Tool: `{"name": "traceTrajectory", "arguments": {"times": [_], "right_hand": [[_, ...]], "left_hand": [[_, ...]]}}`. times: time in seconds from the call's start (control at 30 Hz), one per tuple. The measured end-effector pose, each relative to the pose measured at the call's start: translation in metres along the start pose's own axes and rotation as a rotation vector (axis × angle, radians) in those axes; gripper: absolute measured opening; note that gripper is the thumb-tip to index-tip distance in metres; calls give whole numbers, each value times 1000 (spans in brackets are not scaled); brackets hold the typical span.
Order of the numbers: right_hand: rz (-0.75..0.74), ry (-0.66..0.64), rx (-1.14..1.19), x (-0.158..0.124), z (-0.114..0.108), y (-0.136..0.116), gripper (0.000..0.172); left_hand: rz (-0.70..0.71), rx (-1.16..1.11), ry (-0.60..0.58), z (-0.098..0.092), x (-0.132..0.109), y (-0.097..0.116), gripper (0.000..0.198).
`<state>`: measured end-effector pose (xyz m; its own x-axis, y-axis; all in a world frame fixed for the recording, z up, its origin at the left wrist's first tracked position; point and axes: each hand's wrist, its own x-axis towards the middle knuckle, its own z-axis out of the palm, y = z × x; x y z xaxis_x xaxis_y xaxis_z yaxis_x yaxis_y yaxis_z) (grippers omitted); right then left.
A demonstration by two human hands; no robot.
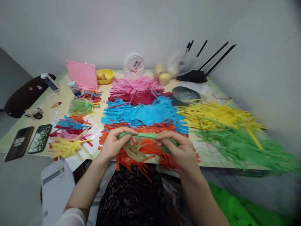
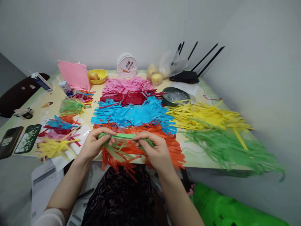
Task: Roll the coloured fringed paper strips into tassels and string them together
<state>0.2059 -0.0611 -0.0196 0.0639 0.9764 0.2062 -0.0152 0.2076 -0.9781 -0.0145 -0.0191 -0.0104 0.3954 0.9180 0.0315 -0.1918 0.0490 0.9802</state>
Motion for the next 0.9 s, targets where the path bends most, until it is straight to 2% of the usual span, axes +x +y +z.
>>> {"name": "traceTrajectory", "arguments": {"times": [0.13,0.27,0.33,0.4,0.47,0.53,0.63,0.73,0.83,0.9], "right_hand": [[-1,6,-28,1,2,-2,20],[-110,-13,-166,0,2,-10,20],[-179,-29,-291,-1,2,-14,17],[-210,-35,-438,-3,2,-18,14],[-217,-37,-559,-4,2,-19,21],[-219,-39,-621,-4,2,-19,23],[-166,-16,-627,-3,2,-17,8],[-63,-3,-520,-3,2,-15,6],[36,0,-345,-4,3,-14,5],[49,14,-273,-5,4,-13,10]], "left_hand": [[26,-47,9,-1,0,-6,11],[27,24,21,2,-1,-5,23],[48,181,69,4,-2,-2,27],[124,393,108,4,-2,2,23],[209,586,82,3,-3,6,11],[268,720,23,1,-2,9,17],[280,811,-25,0,-2,11,14],[191,707,-17,1,-3,13,8],[65,429,-19,4,-5,13,14],[8,288,-11,6,-5,13,20]]}}
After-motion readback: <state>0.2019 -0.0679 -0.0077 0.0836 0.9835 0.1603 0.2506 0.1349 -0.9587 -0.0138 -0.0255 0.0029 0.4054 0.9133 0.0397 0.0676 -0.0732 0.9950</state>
